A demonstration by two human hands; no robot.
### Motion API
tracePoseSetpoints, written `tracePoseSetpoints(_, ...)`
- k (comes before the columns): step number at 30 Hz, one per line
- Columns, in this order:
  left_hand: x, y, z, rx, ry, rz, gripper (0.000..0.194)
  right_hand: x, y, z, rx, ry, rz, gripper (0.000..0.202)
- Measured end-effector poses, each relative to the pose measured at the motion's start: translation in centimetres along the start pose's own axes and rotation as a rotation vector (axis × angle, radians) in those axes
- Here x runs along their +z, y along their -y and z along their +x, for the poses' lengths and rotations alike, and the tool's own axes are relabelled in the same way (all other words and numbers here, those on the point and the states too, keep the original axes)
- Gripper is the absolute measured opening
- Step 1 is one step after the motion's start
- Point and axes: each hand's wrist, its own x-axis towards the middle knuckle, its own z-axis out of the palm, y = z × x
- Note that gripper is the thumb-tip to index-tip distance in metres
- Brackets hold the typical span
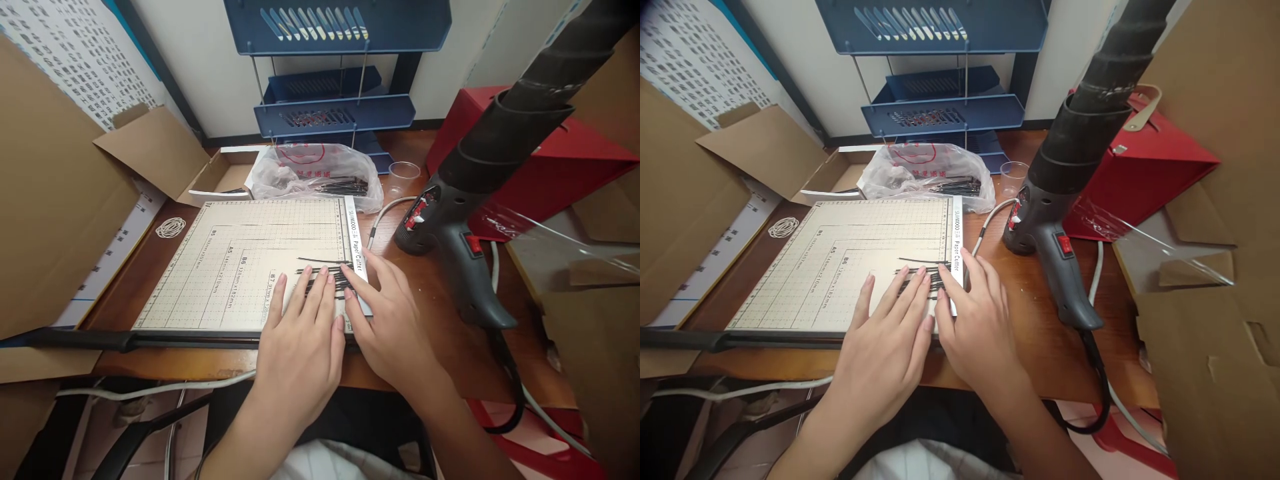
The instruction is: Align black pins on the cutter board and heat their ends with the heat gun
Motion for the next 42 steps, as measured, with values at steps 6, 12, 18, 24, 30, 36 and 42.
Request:
tracePoseSetpoints(6,0.2,0.6,0.2,0.048,0.011,0.011,0.050,0.3,0.1,-0.1,-0.041,-0.074,-0.019,0.038)
tracePoseSetpoints(12,-0.2,1.6,1.8,0.049,-0.009,-0.008,0.053,0.4,0.0,-0.2,-0.012,-0.124,0.027,0.035)
tracePoseSetpoints(18,-0.2,2.8,4.0,0.093,0.088,-0.117,0.051,0.3,-0.1,-0.2,0.034,-0.124,0.057,0.038)
tracePoseSetpoints(24,0.2,2.0,3.9,0.088,0.151,-0.197,0.052,0.4,-0.2,-0.1,0.055,-0.132,0.076,0.042)
tracePoseSetpoints(30,0.2,1.9,4.0,0.107,0.163,-0.193,0.053,0.4,-0.4,-0.2,0.063,-0.111,0.081,0.043)
tracePoseSetpoints(36,0.1,2.2,3.9,0.101,0.110,-0.115,0.052,0.4,-0.3,-0.2,0.067,-0.127,0.090,0.041)
tracePoseSetpoints(42,-0.1,2.7,3.8,0.106,0.178,-0.187,0.051,0.4,-0.4,-0.1,0.069,-0.125,0.100,0.041)
